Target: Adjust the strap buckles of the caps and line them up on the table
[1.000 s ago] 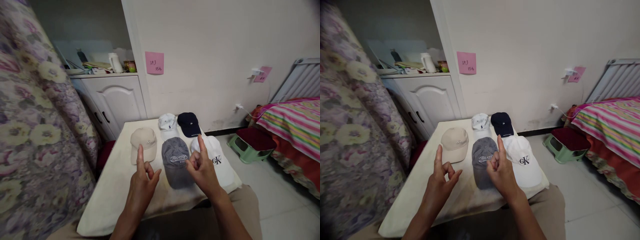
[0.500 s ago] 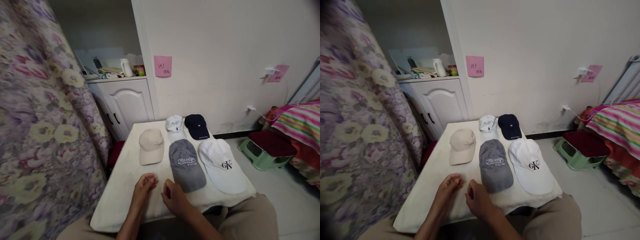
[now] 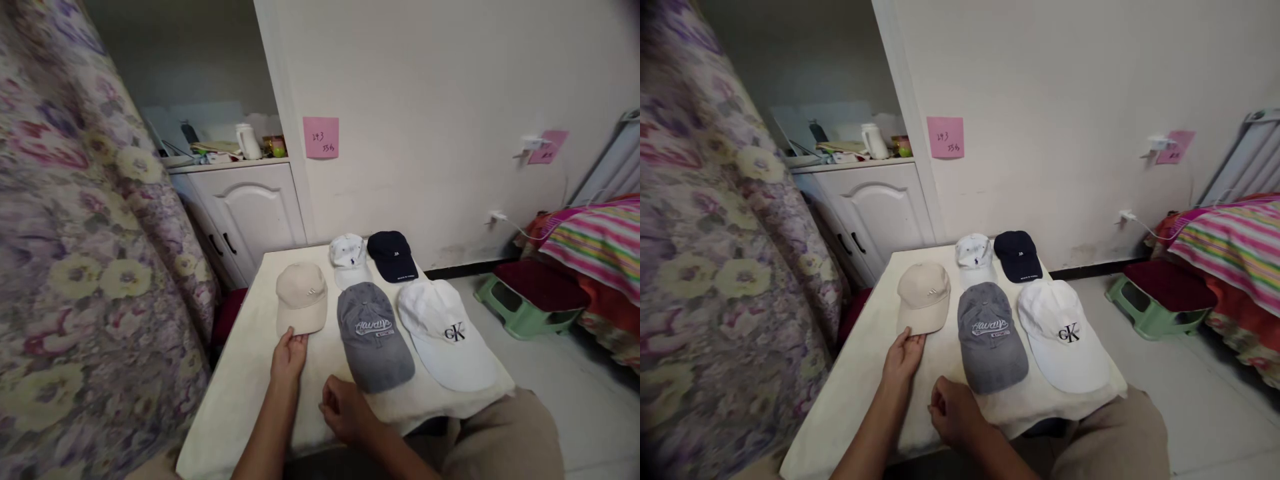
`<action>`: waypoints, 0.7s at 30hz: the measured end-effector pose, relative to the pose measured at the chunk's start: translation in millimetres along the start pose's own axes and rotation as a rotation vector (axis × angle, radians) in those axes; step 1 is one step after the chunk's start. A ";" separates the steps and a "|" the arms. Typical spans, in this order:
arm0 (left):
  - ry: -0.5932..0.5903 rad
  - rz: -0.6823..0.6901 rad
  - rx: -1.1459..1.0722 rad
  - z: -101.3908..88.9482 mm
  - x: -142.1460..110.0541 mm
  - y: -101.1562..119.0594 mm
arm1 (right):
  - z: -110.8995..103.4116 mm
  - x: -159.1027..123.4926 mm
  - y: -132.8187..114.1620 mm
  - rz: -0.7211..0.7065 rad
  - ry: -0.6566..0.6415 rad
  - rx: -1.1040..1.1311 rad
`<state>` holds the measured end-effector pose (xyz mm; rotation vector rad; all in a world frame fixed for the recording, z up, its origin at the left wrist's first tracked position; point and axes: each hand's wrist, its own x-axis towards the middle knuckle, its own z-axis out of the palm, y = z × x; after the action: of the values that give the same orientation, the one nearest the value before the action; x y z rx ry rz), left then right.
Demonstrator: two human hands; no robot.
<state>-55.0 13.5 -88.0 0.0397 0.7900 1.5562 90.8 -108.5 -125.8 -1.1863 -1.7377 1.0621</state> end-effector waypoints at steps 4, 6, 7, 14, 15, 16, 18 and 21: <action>-0.014 -0.010 -0.070 5.1 2.0 1.8 | -1.4 2.1 1.1 0.005 0.024 0.080; -0.056 -0.001 -0.091 -0.7 -8.9 3.7 | -2.5 3.2 2.4 0.004 0.038 0.142; -0.083 0.008 -0.100 -6.0 -16.3 4.9 | -3.1 3.7 3.3 0.003 0.039 0.180; -0.280 0.039 -0.056 -67.2 -68.6 16.6 | -7.0 4.1 8.6 0.034 0.067 0.492; -0.305 0.035 -0.027 -73.2 -73.3 18.2 | -9.5 3.2 6.1 0.038 0.100 0.555; -0.305 0.028 0.008 -77.0 -77.5 19.5 | -13.1 2.1 1.8 0.035 0.136 0.634; -0.238 0.014 0.099 -78.4 -84.4 21.0 | -24.3 -0.2 -12.6 -0.009 0.200 0.811; -0.150 0.022 0.264 -71.0 -93.4 19.2 | -49.8 -3.3 -44.6 -0.100 0.239 0.985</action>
<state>-88.8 -100.3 -93.0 0.3557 0.8727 1.4421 122.9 -111.0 -67.1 -0.5468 -0.8569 1.3926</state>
